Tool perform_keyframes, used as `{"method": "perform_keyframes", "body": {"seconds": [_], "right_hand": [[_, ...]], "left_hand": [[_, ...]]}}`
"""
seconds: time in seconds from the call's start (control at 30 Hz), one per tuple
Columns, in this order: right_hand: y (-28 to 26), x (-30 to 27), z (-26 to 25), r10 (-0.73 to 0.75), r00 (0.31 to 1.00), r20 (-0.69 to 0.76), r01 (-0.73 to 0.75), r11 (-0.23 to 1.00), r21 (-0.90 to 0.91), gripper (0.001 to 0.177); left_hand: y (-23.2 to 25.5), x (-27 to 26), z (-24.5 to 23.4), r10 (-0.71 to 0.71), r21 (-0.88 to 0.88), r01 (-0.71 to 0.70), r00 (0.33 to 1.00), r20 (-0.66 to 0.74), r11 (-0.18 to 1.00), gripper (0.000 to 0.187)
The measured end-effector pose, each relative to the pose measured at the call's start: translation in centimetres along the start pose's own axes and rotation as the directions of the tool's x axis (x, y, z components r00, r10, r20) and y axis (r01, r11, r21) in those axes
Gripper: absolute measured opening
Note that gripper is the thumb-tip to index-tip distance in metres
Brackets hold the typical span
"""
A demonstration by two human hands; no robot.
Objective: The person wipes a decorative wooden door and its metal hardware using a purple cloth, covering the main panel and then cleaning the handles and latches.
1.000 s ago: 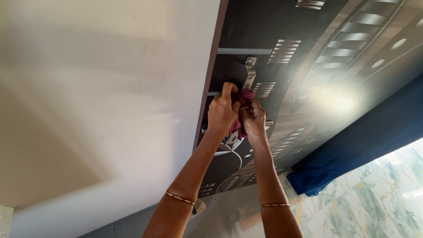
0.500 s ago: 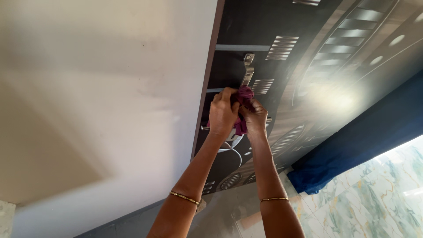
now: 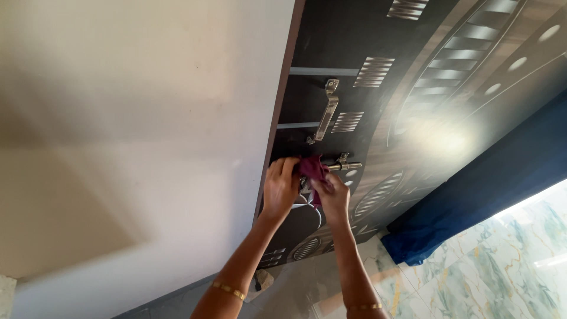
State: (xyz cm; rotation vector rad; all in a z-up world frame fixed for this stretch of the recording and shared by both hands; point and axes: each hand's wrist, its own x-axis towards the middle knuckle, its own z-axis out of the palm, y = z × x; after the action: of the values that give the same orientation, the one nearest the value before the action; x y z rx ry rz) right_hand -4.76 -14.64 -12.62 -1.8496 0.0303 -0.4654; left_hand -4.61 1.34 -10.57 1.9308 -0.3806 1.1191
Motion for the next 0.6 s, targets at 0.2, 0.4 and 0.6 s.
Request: {"method": "perform_keyframes", "body": {"seconds": [0.2,0.4,0.6], "right_hand": [[0.8,-3.1,-1.3,0.082,0.986,-0.144,-0.041,0.963,0.265,0.033],[-0.6,-4.0,-3.5,0.21,0.972,-0.103,-0.146,0.889,0.434,0.035],[-3.0,-3.9,-4.3,0.176,0.98,-0.091,-0.094,0.818,0.568,0.036]], "left_hand": [[1.8,-2.3,-3.2,-0.072,-0.035,0.072,0.997,0.001,0.997,0.025],[-1.3,-3.7,-2.6,-0.268,-0.176,0.333,0.911,0.315,0.926,0.038],[-2.1,-3.5,-3.3,-0.46,-0.626,0.659,0.747,0.48,0.417,0.05]]}}
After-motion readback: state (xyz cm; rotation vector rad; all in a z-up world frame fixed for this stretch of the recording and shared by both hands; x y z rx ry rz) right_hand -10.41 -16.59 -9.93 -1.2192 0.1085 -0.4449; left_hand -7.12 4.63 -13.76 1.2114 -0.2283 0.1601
